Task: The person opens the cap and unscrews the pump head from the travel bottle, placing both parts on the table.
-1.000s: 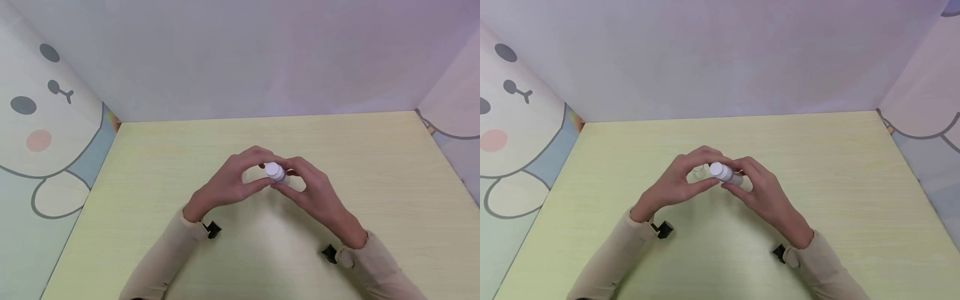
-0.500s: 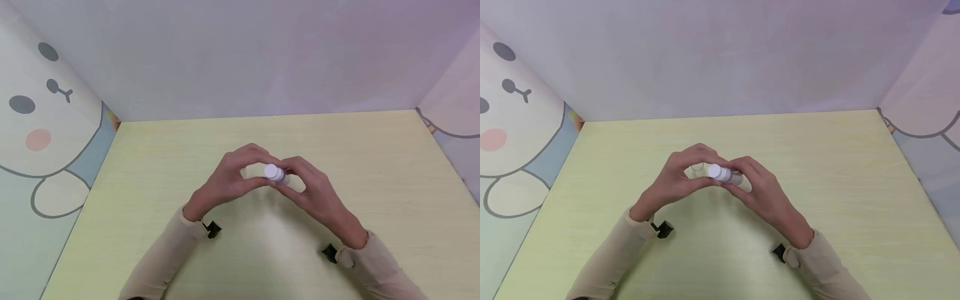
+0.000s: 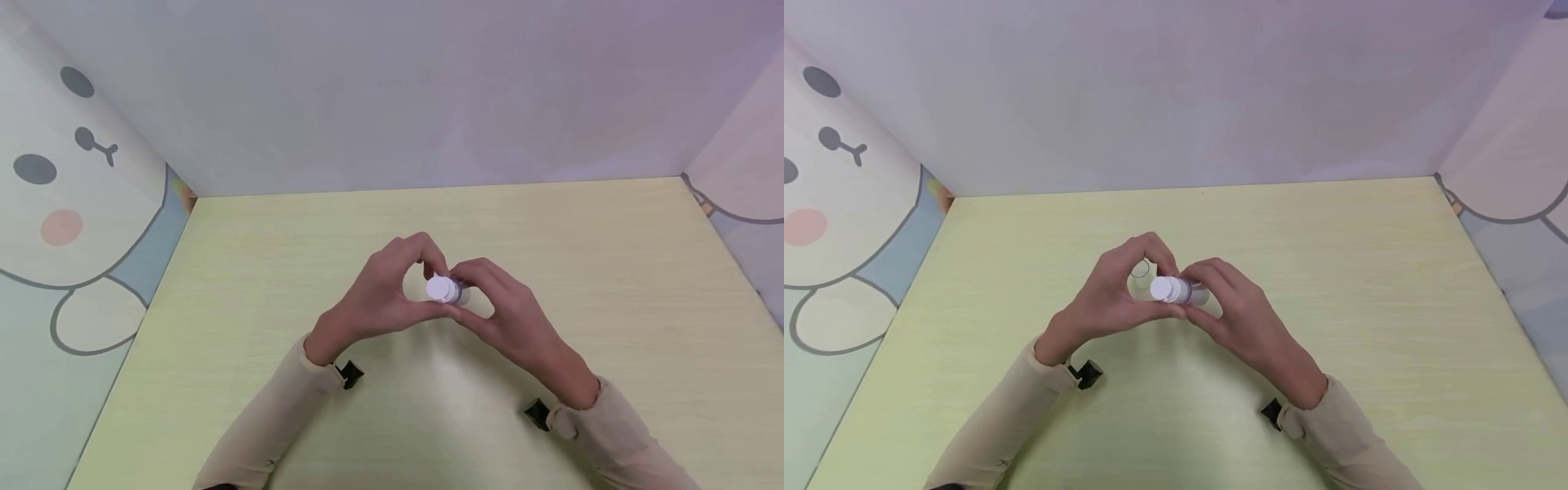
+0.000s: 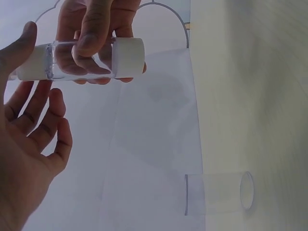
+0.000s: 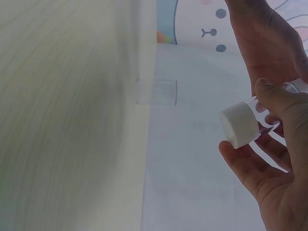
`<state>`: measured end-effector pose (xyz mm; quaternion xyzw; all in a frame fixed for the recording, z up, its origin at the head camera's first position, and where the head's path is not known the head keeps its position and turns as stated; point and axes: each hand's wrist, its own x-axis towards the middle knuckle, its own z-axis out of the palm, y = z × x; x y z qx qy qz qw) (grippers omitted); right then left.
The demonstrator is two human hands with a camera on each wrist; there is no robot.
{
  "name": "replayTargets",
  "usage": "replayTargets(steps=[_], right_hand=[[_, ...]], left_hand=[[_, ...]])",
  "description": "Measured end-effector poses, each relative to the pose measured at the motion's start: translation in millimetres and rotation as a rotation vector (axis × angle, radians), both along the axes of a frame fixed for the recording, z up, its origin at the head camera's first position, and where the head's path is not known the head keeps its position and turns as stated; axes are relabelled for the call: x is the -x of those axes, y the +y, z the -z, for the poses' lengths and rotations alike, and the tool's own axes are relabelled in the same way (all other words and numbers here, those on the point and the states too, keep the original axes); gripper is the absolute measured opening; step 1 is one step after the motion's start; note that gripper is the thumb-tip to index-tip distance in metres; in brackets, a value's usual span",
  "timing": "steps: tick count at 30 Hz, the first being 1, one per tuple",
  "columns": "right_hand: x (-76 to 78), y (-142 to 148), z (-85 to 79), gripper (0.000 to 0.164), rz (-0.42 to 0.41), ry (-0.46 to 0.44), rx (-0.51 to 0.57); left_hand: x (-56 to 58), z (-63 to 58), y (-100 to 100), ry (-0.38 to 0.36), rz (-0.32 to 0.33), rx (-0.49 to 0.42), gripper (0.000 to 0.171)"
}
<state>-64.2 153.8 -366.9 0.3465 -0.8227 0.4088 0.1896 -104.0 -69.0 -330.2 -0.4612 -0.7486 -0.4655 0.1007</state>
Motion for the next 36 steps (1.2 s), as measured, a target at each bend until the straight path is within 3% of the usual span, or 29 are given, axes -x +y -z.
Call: replayTargets(steps=[8, 15, 18, 24, 28, 36], right_hand=[[-2.4, 0.1, -1.5, 0.05, 0.013, -0.01, -0.041], [-2.8, 0.4, -2.4, 0.053, 0.022, -0.018, -0.07], [-1.6, 0.9, -1.5, 0.053, 0.014, -0.012, -0.063], [1.1, 4.2, 1.2, 0.05, 0.009, -0.008, -0.056], [2.9, 4.9, 2.4, 0.052, 0.024, -0.004, -0.058], [5.4, 3.7, 2.3, 0.04, 0.031, 0.013, -0.028]], left_hand=[[-1.3, -0.7, 2.0, 0.047, -0.009, 0.056, 0.047], [-5.5, 0.4, 4.3, 0.075, -0.077, 0.125, 0.05], [-5.6, 0.1, 5.4, 0.093, -0.075, 0.127, 0.053], [-3.6, -4.4, 5.8, 0.05, 0.065, 0.03, 0.05], [-3.4, -7.7, 1.8, 0.024, 0.147, 0.036, 0.041], [-2.6, -11.2, -4.6, 0.002, 0.202, 0.059, 0.033]])
